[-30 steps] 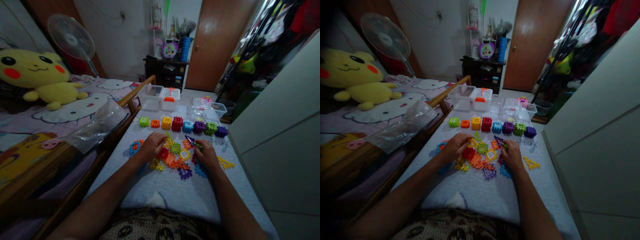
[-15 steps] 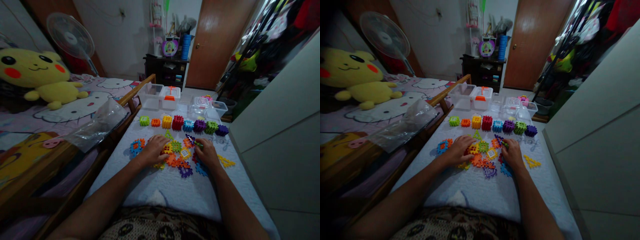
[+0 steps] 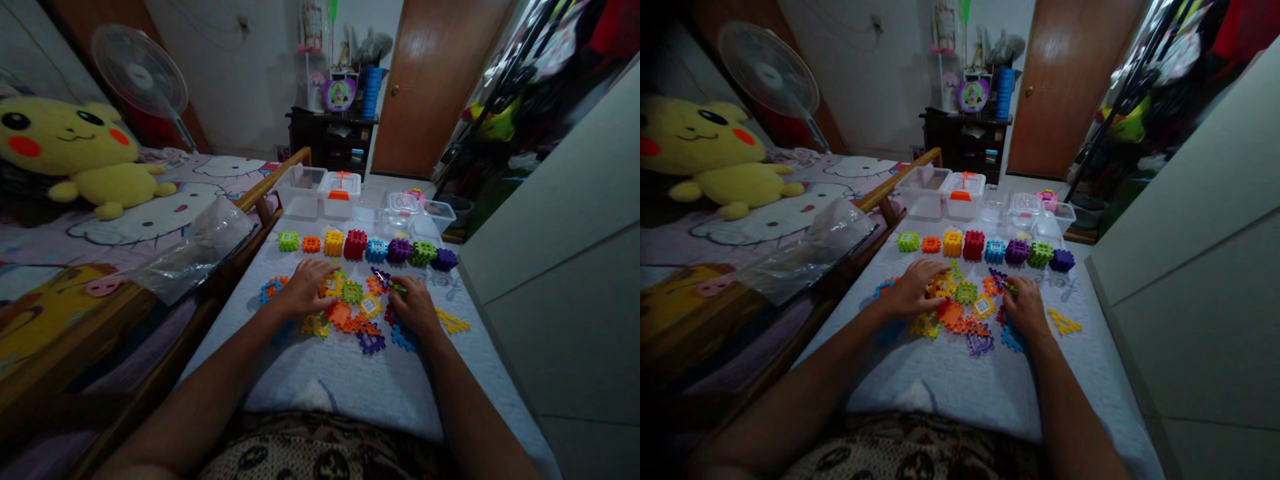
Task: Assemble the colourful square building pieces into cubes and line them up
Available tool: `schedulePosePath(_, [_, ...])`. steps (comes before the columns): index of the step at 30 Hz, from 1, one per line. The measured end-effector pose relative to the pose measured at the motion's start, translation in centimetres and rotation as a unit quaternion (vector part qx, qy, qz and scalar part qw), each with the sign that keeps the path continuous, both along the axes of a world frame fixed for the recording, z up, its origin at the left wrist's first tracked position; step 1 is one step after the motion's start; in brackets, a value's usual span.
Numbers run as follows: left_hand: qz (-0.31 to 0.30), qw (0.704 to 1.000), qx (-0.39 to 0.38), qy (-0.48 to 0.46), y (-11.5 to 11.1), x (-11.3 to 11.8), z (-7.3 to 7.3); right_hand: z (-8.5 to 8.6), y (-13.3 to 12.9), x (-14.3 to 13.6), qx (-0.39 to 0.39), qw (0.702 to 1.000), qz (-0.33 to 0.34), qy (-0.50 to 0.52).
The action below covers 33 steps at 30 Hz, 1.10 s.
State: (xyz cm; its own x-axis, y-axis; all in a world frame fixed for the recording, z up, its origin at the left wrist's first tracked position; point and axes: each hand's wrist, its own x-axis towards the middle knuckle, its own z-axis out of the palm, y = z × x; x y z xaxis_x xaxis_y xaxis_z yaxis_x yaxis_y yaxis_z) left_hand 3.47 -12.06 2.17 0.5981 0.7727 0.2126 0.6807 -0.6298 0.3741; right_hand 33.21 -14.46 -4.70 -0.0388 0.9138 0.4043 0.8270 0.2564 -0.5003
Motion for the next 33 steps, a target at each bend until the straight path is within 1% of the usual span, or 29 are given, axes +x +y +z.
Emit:
schedulePosePath(2, [0.022,1.0,0.018,-0.01,0.8,-1.5,0.7,0.0,0.0,0.0,0.002,1.0,-0.002,0.002])
schedulePosePath(4, [0.036,0.999,0.02,0.002,1.6,-2.9,1.3,0.0,0.0,-0.1,0.002,1.0,-0.004,0.002])
schedulePosePath(7, [0.027,0.998,0.006,0.056,2.4,-3.9,1.3,0.0,0.0,-0.1,-0.001,1.0,-0.003,0.002])
schedulePosePath(10, [-0.016,0.993,-0.007,0.115,2.9,-3.6,0.7,0.0,0.0,-0.1,-0.003,1.0,-0.003,0.005])
schedulePosePath(13, [-0.062,0.987,-0.008,0.149,3.5,-2.9,0.2,0.0,-0.1,-0.1,-0.006,1.0,-0.005,0.008])
schedulePosePath(17, [-0.103,0.98,-0.008,0.173,4.1,-2.4,0.3,0.0,-0.1,-0.1,-0.009,1.0,-0.009,0.009])
schedulePosePath(23, [-0.121,0.971,-0.008,0.205,4.6,-1.9,0.7,0.1,-0.1,-0.1,-0.009,1.0,-0.005,0.01])
schedulePosePath(30, [-0.159,0.951,0.017,0.265,5.6,-1.3,0.9,0.0,-0.1,0.0,-0.009,1.0,-0.006,0.009])
schedulePosePath(33, [-0.169,0.949,0.024,0.264,5.9,-1.2,0.8,0.0,-0.1,0.0,-0.01,1.0,-0.006,0.007])
